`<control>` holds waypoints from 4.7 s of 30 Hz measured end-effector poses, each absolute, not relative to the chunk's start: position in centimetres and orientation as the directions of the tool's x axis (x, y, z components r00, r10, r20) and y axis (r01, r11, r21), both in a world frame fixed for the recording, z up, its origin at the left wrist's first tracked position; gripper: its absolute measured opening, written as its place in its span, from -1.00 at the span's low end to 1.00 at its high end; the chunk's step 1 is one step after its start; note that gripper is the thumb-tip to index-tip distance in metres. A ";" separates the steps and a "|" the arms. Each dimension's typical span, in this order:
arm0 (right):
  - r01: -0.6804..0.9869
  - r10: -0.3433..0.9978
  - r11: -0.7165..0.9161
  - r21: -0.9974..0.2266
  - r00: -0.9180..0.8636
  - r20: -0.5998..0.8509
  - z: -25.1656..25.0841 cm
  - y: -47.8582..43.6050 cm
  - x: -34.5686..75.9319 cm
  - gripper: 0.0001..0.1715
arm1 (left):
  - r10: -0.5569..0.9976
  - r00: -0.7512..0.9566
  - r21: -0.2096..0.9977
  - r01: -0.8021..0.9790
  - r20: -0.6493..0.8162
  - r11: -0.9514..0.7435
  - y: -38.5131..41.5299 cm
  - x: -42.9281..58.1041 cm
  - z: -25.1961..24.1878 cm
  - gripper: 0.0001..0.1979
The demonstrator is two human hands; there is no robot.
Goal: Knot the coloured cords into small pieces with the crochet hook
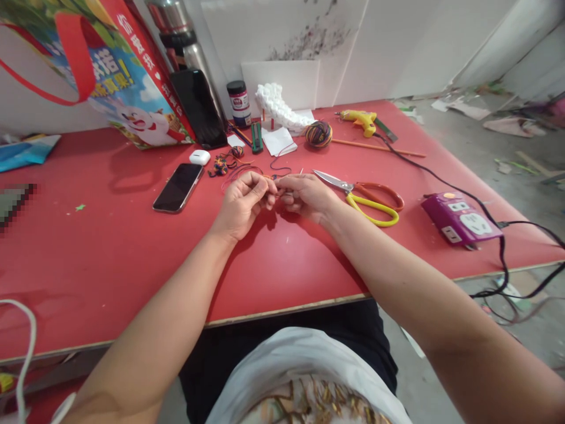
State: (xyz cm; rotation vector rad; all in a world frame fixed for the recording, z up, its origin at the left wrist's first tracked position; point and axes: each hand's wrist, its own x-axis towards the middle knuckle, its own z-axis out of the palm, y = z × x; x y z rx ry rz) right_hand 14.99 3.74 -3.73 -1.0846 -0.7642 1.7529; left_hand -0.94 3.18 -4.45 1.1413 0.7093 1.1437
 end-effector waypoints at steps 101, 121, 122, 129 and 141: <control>-0.253 0.957 -0.279 -0.926 -0.152 -0.247 -3.4 3.2 14.7 -0.70 | 0.985 0.104 0.975 -0.163 -0.135 0.151 3.6 -1.1 -3.9 -0.79; -0.336 0.935 -0.348 -0.875 -0.197 -0.296 -3.8 3.5 15.3 -0.71 | 0.982 0.144 0.942 -0.294 -0.124 0.162 3.7 -1.0 -4.4 -0.79; -0.330 0.930 -0.356 -0.874 -0.220 -0.295 -4.0 3.5 15.3 -0.72 | 0.985 0.132 0.947 -0.286 -0.113 0.147 3.7 -0.9 -4.5 -0.81; -0.118 0.965 -0.212 -0.970 -0.184 -0.188 -3.9 3.5 15.1 -0.88 | 0.996 0.061 0.977 -0.201 -0.061 0.072 3.8 -1.2 -4.8 -0.89; 0.256 0.966 0.258 -0.932 -0.051 0.254 -5.1 3.8 15.2 -0.89 | 0.998 0.048 0.999 0.010 0.045 -0.046 3.6 -1.2 -4.9 -0.95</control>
